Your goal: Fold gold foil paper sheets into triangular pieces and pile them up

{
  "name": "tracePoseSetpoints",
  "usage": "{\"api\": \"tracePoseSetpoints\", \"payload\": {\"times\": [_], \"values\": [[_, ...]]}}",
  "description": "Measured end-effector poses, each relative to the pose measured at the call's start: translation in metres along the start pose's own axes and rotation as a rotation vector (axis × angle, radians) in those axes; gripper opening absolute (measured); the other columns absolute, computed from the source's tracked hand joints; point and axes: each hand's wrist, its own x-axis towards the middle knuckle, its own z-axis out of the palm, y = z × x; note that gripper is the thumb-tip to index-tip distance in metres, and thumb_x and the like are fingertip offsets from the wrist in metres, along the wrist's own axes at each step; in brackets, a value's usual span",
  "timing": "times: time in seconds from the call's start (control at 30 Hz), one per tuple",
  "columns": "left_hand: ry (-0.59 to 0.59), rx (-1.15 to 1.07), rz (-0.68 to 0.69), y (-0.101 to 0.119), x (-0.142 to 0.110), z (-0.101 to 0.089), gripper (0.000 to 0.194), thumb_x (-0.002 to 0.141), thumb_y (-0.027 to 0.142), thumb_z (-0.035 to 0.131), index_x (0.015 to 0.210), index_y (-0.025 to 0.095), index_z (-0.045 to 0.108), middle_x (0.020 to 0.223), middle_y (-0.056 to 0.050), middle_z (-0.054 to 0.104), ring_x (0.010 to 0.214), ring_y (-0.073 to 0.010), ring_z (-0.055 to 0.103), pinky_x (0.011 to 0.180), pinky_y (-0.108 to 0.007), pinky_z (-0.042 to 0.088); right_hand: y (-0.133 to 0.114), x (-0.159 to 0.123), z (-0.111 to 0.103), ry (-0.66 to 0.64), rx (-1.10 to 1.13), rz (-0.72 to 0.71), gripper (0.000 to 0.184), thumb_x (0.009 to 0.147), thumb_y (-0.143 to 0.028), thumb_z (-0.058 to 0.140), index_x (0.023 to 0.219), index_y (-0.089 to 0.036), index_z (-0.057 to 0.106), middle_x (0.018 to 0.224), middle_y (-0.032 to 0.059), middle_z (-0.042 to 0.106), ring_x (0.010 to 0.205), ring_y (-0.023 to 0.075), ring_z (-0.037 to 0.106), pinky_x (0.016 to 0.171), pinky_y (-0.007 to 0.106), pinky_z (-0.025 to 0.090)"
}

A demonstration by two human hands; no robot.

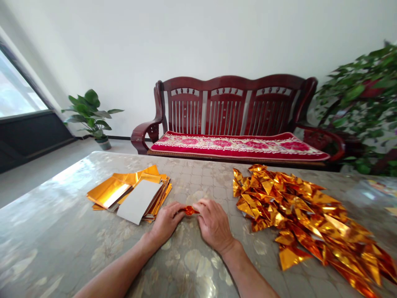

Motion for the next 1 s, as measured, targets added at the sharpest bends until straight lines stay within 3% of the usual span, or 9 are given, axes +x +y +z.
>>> {"api": "tracePoseSetpoints", "payload": {"times": [0.13, 0.33, 0.57, 0.73, 1.0], "values": [[-0.004, 0.011, 0.014, -0.001, -0.001, 0.002, 0.017, 0.093, 0.023, 0.057, 0.101, 0.025, 0.072, 0.092, -0.001, 0.071, 0.088, -0.0166, 0.065, 0.079, -0.025, 0.048, 0.001, 0.002, -0.003, -0.032, -0.011, -0.088, 0.027, 0.094, -0.010, 0.048, 0.115, -0.022, 0.060, 0.105, 0.0057, 0.065, 0.097, 0.0203, 0.057, 0.084, 0.036, 0.044], [0.061, 0.050, 0.051, -0.003, -0.003, 0.002, 0.034, 0.090, 0.016, 0.057, 0.122, 0.026, 0.062, 0.110, -0.004, 0.068, 0.101, -0.0189, 0.063, 0.090, -0.030, 0.050, 0.000, 0.004, -0.004, -0.059, -0.047, -0.078, 0.018, 0.095, -0.015, 0.051, 0.097, -0.023, 0.067, 0.089, 0.0029, 0.066, 0.083, 0.0178, 0.056, 0.076, 0.032, 0.041], [0.098, 0.045, 0.224, 0.001, -0.004, -0.008, 0.021, 0.092, 0.017, 0.055, 0.104, 0.026, 0.070, 0.104, -0.004, 0.059, 0.095, -0.0141, 0.061, 0.084, -0.023, 0.050, 0.002, 0.002, -0.002, -0.034, -0.010, -0.057, 0.018, 0.096, -0.016, 0.052, 0.097, -0.023, 0.069, 0.088, 0.0023, 0.066, 0.081, 0.0166, 0.055, 0.074, 0.029, 0.041], [0.053, 0.120, 0.330, 0.001, -0.006, -0.011, 0.028, 0.095, 0.013, 0.048, 0.108, 0.027, 0.069, 0.105, -0.004, 0.059, 0.094, -0.0133, 0.059, 0.083, -0.023, 0.048, 0.003, 0.001, 0.000, -0.013, 0.026, -0.035, 0.018, 0.095, -0.015, 0.053, 0.096, -0.023, 0.070, 0.087, 0.0022, 0.065, 0.080, 0.0163, 0.055, 0.072, 0.028, 0.041], [0.028, 0.173, 0.291, -0.003, -0.003, -0.007, 0.026, 0.096, 0.016, 0.047, 0.102, 0.027, 0.071, 0.111, -0.005, 0.060, 0.098, -0.0148, 0.060, 0.085, -0.025, 0.049, 0.003, 0.002, 0.001, -0.010, 0.043, -0.021, 0.019, 0.093, -0.013, 0.055, 0.096, -0.024, 0.071, 0.088, 0.0027, 0.066, 0.080, 0.0167, 0.056, 0.072, 0.029, 0.044]]}}
